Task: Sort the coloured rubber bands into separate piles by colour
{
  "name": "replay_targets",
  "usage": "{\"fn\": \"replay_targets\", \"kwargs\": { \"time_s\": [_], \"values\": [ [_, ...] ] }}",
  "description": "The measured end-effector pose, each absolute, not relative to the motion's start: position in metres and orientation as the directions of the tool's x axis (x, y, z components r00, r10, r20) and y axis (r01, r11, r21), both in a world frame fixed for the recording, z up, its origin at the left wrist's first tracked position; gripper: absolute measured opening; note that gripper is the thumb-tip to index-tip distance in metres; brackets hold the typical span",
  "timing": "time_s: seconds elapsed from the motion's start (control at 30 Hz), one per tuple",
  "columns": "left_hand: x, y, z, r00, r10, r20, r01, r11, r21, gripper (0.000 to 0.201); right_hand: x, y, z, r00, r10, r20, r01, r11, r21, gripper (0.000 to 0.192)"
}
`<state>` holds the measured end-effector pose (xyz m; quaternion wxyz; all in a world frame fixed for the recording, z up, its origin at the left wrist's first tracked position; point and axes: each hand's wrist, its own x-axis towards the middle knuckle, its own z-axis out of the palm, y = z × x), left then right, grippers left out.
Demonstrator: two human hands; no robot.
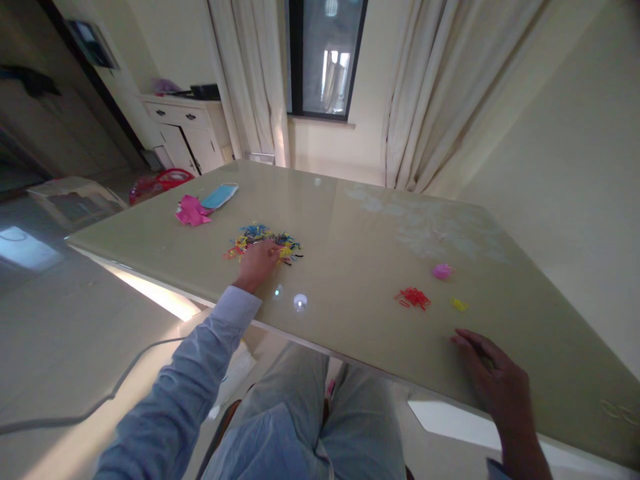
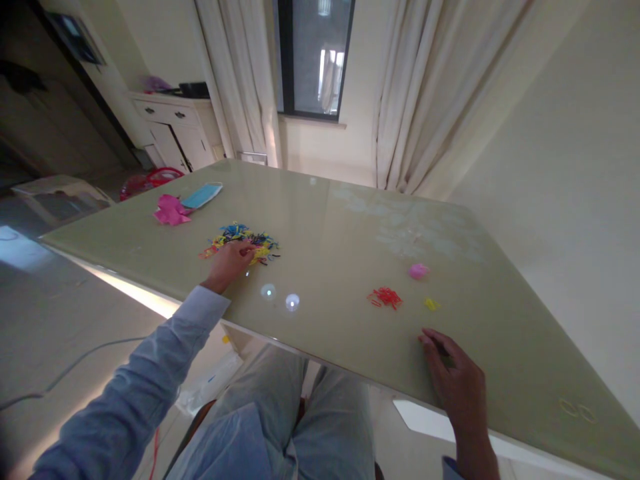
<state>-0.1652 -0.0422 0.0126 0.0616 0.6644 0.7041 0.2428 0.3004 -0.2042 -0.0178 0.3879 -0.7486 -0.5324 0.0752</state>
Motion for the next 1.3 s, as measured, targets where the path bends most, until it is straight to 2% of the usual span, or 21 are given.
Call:
{"fn": "replay_targets", "kwargs": {
  "time_s": [0.1, 0.23, 0.33, 0.4, 0.43, 0.5, 0.6, 0.83, 1.13, 1.23, 1.3],
  "values": [
    [-0.168, -0.042, 0.010, -0.135, 0.954, 0.269, 0.864, -0.019, 0.502, 0.031, 0.300, -0.204, -0.018, 0.432, 0.850, 0.301, 0.730, -0.134, -0.670, 0.049],
    [-0.168, -0.046, 0.011, -0.244, 0.928, 0.283, 0.670, -0.050, 0.741, 0.034, 0.299, -0.205, -0.019, 0.444, 0.845, 0.300, 0.722, -0.139, -0.678, 0.049],
    [-0.163, -0.057, 0.020, -0.298, 0.936, 0.190, 0.426, -0.048, 0.904, 0.033, 0.299, -0.205, -0.020, 0.435, 0.840, 0.326, 0.737, -0.124, -0.664, 0.046],
    [-0.157, -0.069, 0.028, -0.229, 0.973, 0.028, 0.133, 0.002, 0.991, 0.030, 0.299, -0.205, -0.020, 0.415, 0.840, 0.348, 0.751, -0.101, -0.652, 0.045],
    [-0.154, -0.075, 0.033, -0.146, 0.988, -0.058, -0.054, 0.051, 0.997, 0.029, 0.299, -0.205, -0.021, 0.406, 0.841, 0.358, 0.757, -0.090, -0.647, 0.045],
    [-0.145, -0.089, 0.041, 0.061, 0.985, -0.161, -0.363, 0.172, 0.916, 0.024, 0.300, -0.205, -0.021, 0.391, 0.840, 0.376, 0.767, -0.072, -0.637, 0.043],
    [-0.126, -0.107, 0.048, 0.241, 0.951, -0.193, -0.553, 0.298, 0.778, 0.016, 0.300, -0.205, -0.022, 0.363, 0.846, 0.390, 0.778, -0.045, -0.626, 0.041],
    [-0.060, -0.129, 0.061, 0.471, 0.856, -0.212, -0.600, 0.487, 0.635, 0.017, 0.295, -0.205, -0.020, 0.363, 0.851, 0.380, 0.752, -0.027, -0.658, 0.037],
    [0.002, -0.131, 0.074, 0.658, 0.723, -0.210, -0.406, 0.576, 0.710, 0.021, 0.290, -0.206, -0.020, 0.357, 0.851, 0.384, 0.743, -0.010, -0.669, 0.032],
    [0.039, -0.124, 0.070, 0.669, 0.720, -0.182, -0.270, 0.464, 0.843, 0.024, 0.289, -0.207, -0.019, 0.361, 0.847, 0.391, 0.739, -0.003, -0.674, 0.030],
    [0.074, -0.118, 0.068, 0.615, 0.784, -0.084, -0.103, 0.185, 0.977, 0.021, 0.288, -0.207, -0.017, 0.360, 0.850, 0.385, 0.729, 0.001, -0.685, 0.030]
  ]
}}
